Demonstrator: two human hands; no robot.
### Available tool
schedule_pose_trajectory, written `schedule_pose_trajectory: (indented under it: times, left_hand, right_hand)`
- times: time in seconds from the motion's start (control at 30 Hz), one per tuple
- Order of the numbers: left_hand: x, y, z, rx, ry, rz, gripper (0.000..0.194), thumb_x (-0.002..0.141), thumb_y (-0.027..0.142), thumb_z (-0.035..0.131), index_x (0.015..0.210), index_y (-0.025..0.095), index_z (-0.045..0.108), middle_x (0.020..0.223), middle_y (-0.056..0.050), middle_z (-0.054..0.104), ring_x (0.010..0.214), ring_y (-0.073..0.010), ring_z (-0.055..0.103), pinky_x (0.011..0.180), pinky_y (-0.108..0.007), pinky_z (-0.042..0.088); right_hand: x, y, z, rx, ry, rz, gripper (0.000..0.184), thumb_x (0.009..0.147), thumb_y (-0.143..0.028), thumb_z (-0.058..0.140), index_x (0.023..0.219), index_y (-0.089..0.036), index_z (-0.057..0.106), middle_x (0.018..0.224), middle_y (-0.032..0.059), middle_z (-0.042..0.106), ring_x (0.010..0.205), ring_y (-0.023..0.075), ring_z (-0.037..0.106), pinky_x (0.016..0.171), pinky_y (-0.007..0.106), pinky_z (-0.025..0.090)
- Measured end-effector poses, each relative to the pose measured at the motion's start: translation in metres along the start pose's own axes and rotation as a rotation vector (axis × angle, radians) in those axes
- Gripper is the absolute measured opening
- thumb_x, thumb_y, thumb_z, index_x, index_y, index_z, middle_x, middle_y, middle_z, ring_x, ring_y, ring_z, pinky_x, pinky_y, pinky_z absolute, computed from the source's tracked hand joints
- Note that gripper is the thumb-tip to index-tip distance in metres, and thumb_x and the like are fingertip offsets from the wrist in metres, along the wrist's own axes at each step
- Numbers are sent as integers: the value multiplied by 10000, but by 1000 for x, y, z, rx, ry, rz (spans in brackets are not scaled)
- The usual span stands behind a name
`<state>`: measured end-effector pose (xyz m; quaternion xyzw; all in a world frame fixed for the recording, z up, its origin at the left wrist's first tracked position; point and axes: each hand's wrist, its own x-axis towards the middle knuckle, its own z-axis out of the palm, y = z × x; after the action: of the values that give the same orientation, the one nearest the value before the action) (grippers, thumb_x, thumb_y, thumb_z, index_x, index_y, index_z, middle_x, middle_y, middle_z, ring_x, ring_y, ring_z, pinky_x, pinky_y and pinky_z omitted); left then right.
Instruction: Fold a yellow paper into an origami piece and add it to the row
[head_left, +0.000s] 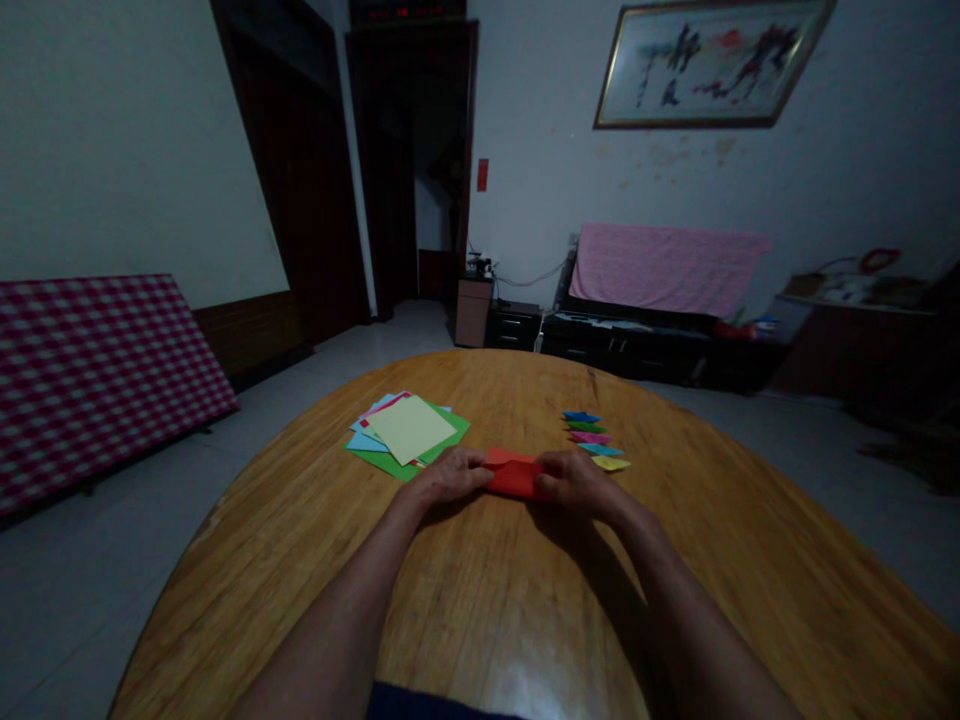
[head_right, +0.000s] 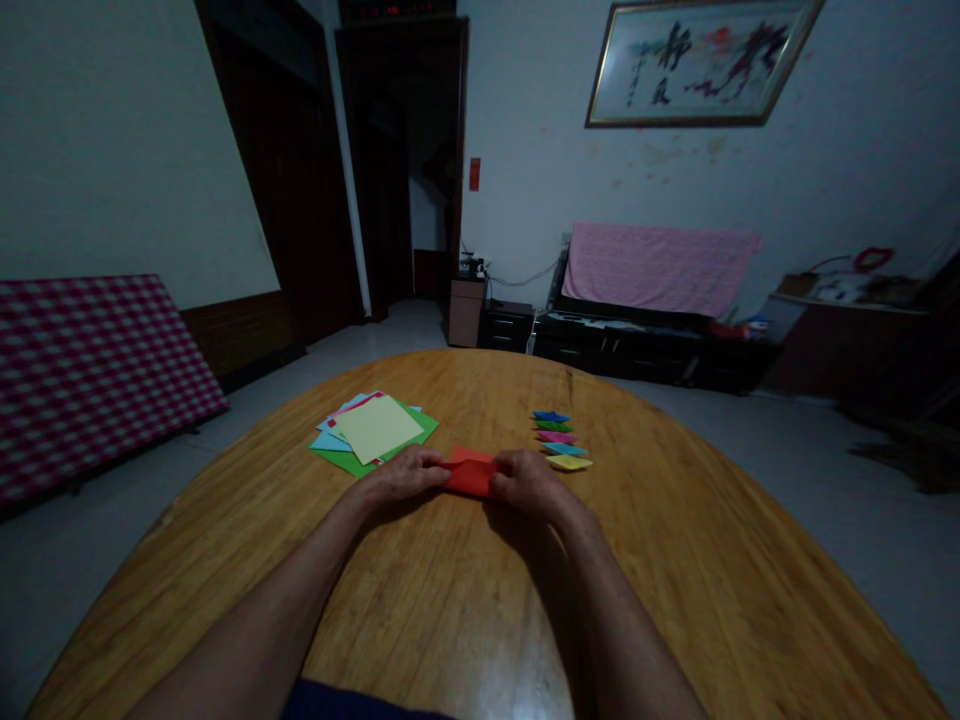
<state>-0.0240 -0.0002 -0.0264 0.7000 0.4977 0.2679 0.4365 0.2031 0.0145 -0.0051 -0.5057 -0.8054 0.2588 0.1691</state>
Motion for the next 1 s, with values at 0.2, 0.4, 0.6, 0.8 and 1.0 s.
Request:
schedule_pose_trajectory:
  times: [0.2,0.4,0.6,0.8,1.0]
  left_hand:
    - [10,-11,5,19,85,-9,267,767,293,461,785,136,676,577,19,493,507,-92,358,472,-234,231]
    - [18,-11,12,230,222,15,217,750,257,485,716,146,668,595,11,530,567,-114,448,502,-227,254]
    - [23,-14,19,381,302,66,236,787,258,487,701,156,683,621,-6,597,605,-125,503,553,-227,291]
    - [20,-7,19,441,289,85,258,812,248,476,755,160,712,665,-31,651,626,-146,541,571,-241,312]
    - [19,-4,21,451,296,112,262,823,224,466,827,169,722,739,-47,689,675,-163,578,614,-253,359]
  right_hand:
    - [11,29,12,-7,306,7,473,700,-222,614,1167,-145,594,1074,123,658,901,231,625,761,337,485]
    - [12,39,29,-124,273,25,614,716,-260,624,1300,-123,491,1271,180,552,1147,298,529,965,427,398]
    - [10,23,25,-273,166,49,591,718,-212,563,1290,-83,489,1239,177,563,1121,290,519,957,382,381]
    - [7,10,22,-377,130,77,529,711,-236,542,1223,-100,544,1138,159,587,1034,274,536,873,342,385]
    - [6,1,20,-425,136,124,421,691,-236,554,1100,-155,614,1046,130,609,948,255,549,772,322,364]
